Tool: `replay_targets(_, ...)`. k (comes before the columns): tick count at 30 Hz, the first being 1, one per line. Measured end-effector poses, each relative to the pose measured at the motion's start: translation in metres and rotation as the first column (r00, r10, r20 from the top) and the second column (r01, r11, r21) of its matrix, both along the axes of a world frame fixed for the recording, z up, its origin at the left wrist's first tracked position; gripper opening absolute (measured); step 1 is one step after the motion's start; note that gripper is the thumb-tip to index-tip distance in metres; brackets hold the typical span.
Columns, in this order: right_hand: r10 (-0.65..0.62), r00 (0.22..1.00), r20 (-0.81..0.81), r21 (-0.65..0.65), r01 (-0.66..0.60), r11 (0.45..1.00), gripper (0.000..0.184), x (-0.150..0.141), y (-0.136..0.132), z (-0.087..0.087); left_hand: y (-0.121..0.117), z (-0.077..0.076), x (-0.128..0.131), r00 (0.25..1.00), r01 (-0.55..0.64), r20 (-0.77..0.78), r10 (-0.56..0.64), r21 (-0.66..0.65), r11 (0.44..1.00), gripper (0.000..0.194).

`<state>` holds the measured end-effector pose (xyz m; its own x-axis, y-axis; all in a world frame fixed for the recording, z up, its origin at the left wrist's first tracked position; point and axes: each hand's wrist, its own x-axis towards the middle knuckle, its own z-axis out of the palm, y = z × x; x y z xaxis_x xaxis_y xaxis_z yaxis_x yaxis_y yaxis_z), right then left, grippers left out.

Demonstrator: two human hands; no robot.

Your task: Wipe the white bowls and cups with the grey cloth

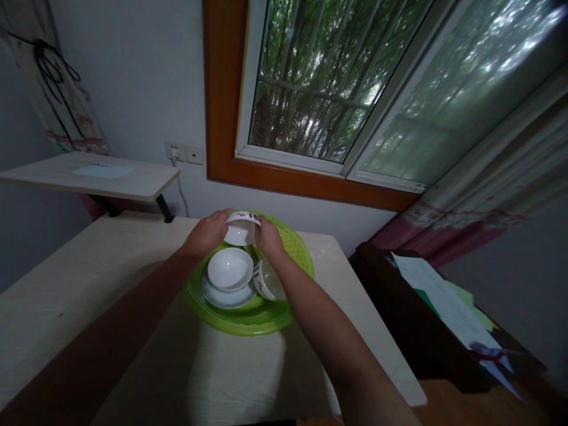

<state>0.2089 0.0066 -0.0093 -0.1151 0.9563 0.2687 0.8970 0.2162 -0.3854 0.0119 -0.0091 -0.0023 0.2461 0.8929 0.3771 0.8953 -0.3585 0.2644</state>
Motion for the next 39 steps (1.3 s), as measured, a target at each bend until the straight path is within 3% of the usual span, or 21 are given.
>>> replay_targets(6, -0.004, 0.999, -0.045, -0.018, 0.003, 1.000, 0.035, 0.002, 0.004, -0.002, 0.002, 0.000, 0.001, 0.994, -0.110, -0.041, 0.105, -0.159, 0.981, 0.036)
replay_targets(16, 0.058, 0.992, 0.111, 0.001, -0.058, 0.998, 0.036, -0.003, -0.008, 0.005, 0.001, -0.003, -0.001, 0.993, -0.066, -0.100, 0.059, -0.068, 0.996, 0.032)
replay_targets(29, 0.025, 0.997, 0.077, -0.050, -0.021, 0.999, 0.031, 0.001, -0.004, 0.006, 0.010, -0.009, -0.004, 1.000, 0.010, -0.015, -0.011, -0.020, 1.000, 0.037)
replay_targets(39, -0.006, 0.998, 0.059, -0.074, 0.011, 0.997, 0.031, 0.003, 0.004, -0.003, 0.011, -0.008, -0.004, 0.998, 0.020, 0.067, -0.015, -0.068, 0.998, 0.039)
